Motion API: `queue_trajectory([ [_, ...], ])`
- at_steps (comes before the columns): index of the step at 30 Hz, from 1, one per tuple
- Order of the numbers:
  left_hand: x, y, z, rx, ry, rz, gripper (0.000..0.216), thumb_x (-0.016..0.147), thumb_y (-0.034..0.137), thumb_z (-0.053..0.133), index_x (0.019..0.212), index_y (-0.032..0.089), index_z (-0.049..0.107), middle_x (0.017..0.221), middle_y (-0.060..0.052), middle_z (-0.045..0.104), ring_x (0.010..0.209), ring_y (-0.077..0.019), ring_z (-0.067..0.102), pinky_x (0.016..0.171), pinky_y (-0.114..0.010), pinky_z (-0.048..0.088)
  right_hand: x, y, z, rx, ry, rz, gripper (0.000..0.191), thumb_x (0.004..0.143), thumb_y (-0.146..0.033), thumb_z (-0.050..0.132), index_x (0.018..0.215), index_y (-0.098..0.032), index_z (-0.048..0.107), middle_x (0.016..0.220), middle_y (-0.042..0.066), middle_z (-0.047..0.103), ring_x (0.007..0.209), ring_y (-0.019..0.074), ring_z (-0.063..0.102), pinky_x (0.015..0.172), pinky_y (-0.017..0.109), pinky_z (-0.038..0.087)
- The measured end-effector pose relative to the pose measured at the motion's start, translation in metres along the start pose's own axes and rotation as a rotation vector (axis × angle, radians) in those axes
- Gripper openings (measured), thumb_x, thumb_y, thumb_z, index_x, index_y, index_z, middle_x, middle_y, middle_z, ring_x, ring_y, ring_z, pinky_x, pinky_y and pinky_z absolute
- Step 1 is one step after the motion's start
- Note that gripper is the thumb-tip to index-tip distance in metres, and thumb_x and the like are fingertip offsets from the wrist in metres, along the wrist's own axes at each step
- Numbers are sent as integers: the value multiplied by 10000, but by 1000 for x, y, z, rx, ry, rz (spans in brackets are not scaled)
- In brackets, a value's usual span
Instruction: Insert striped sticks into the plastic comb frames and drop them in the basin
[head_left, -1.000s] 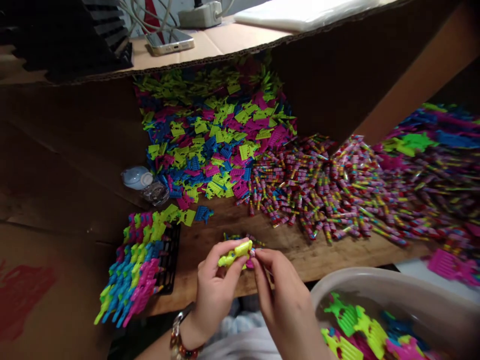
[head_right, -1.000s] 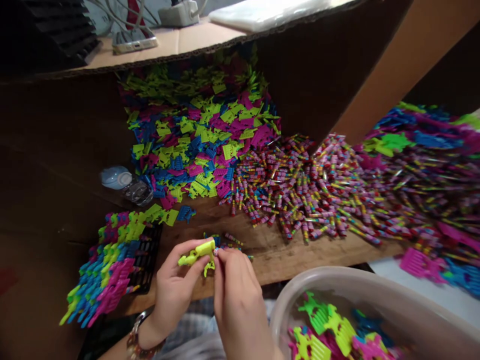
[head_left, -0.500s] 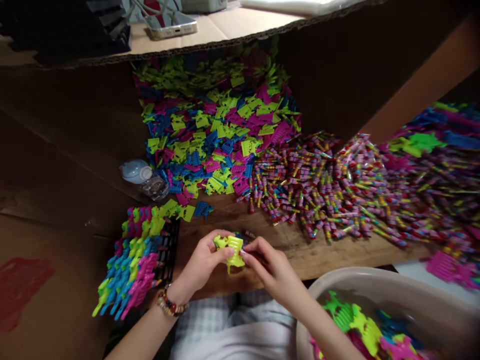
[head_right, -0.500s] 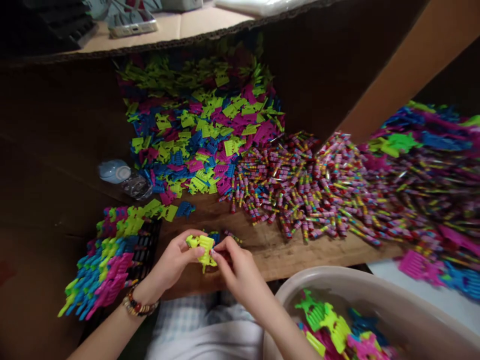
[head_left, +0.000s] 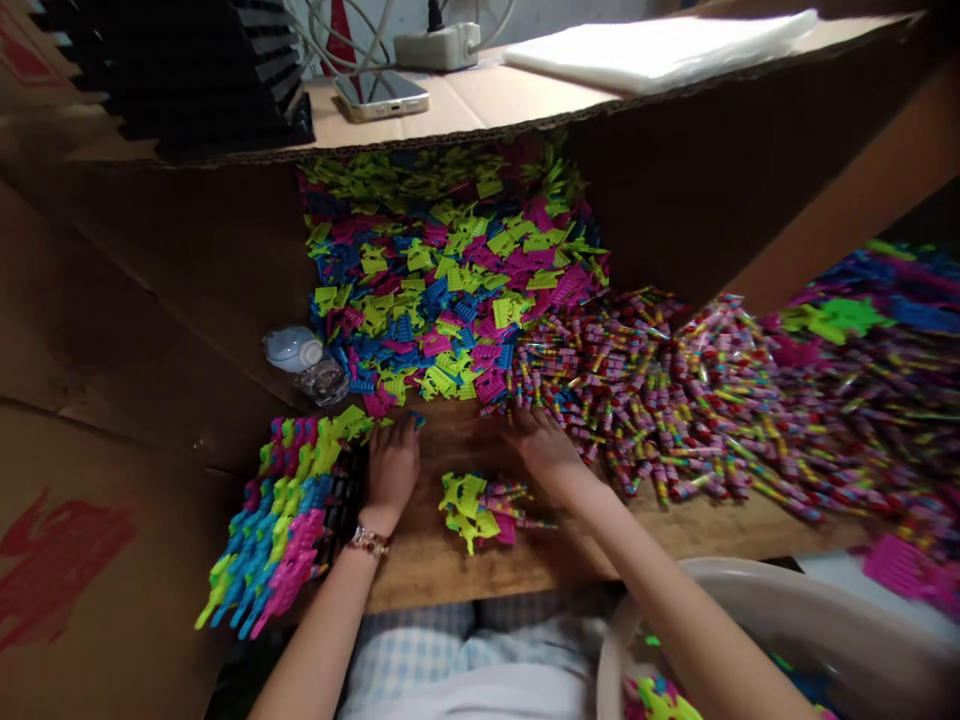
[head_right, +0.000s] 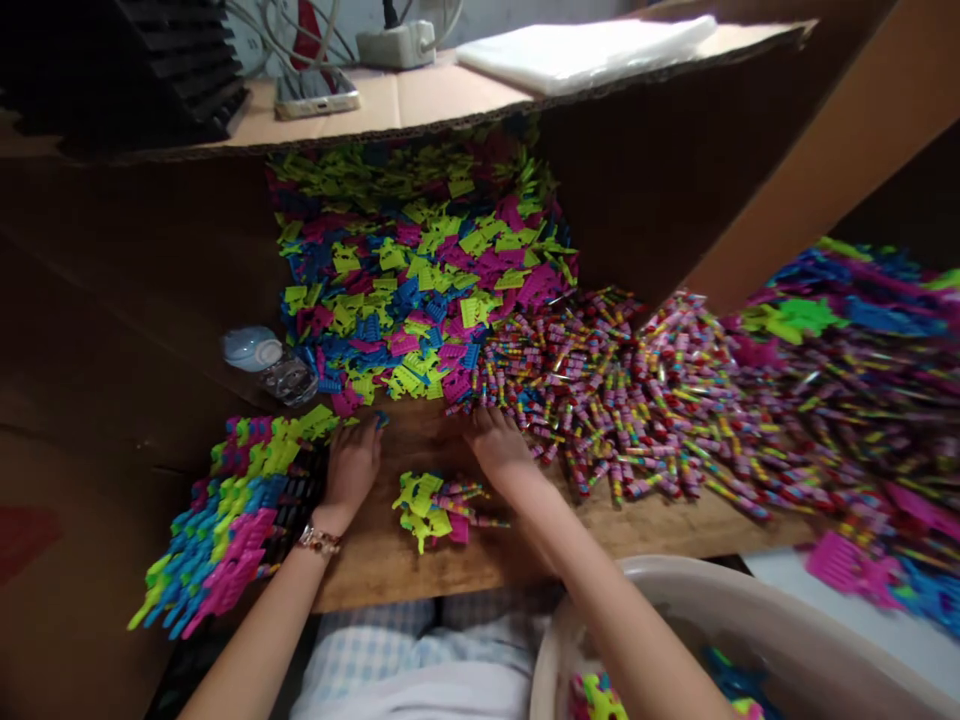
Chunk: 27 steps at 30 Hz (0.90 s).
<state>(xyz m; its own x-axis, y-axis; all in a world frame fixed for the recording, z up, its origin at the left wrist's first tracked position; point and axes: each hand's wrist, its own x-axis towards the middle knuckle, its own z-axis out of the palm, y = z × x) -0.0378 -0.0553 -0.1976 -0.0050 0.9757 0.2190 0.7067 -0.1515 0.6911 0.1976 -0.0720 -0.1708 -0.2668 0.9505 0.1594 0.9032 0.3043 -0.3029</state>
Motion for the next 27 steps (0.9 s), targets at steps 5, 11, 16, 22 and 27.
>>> queue_trajectory([
  [5, -6, 8, -11, -308, 106, -234, 334, 888, 350, 415, 1084, 134, 576, 1002, -146, 649, 944, -257, 619, 876, -471, 468, -1, 11, 7, 145, 44, -34, 217, 855, -110, 516, 998, -168, 668, 1044, 136, 637, 1015, 262, 555, 888, 410, 432],
  [11, -28, 52, -20, -848, -92, -486, 350, 699, 342, 707, 967, 141, 604, 833, -43, 661, 650, -119, 633, 601, -241, 554, -22, -20, -15, 413, 129, 56, 274, 963, -228, 317, 1098, -126, 532, 861, 85, 674, 743, 170, 653, 653, 262, 518],
  [16, -40, 85, -31, -1212, -300, -627, 394, 620, 202, 781, 964, 138, 601, 860, -36, 672, 740, -138, 648, 656, -257, 575, -38, -43, -39, 953, -22, 150, 269, 897, -319, 473, 1086, -166, 587, 1022, 81, 671, 904, 181, 641, 754, 287, 524],
  [22, -46, 97, -38, -1182, -352, -642, 394, 631, 275, 781, 955, 161, 587, 770, -9, 659, 651, -143, 639, 534, -263, 575, -47, -55, -45, 1340, -67, 376, 259, 750, -397, 679, 828, -156, 624, 730, 14, 649, 642, 122, 596, 549, 208, 480],
  [27, -51, 98, -42, -1087, -369, -605, 401, 618, 321, 783, 941, 159, 610, 756, -15, 658, 594, -136, 625, 439, -215, 538, -50, -57, -54, 1360, -152, 383, 282, 767, -427, 651, 825, -151, 651, 676, 11, 644, 545, 104, 552, 469, 194, 438],
])
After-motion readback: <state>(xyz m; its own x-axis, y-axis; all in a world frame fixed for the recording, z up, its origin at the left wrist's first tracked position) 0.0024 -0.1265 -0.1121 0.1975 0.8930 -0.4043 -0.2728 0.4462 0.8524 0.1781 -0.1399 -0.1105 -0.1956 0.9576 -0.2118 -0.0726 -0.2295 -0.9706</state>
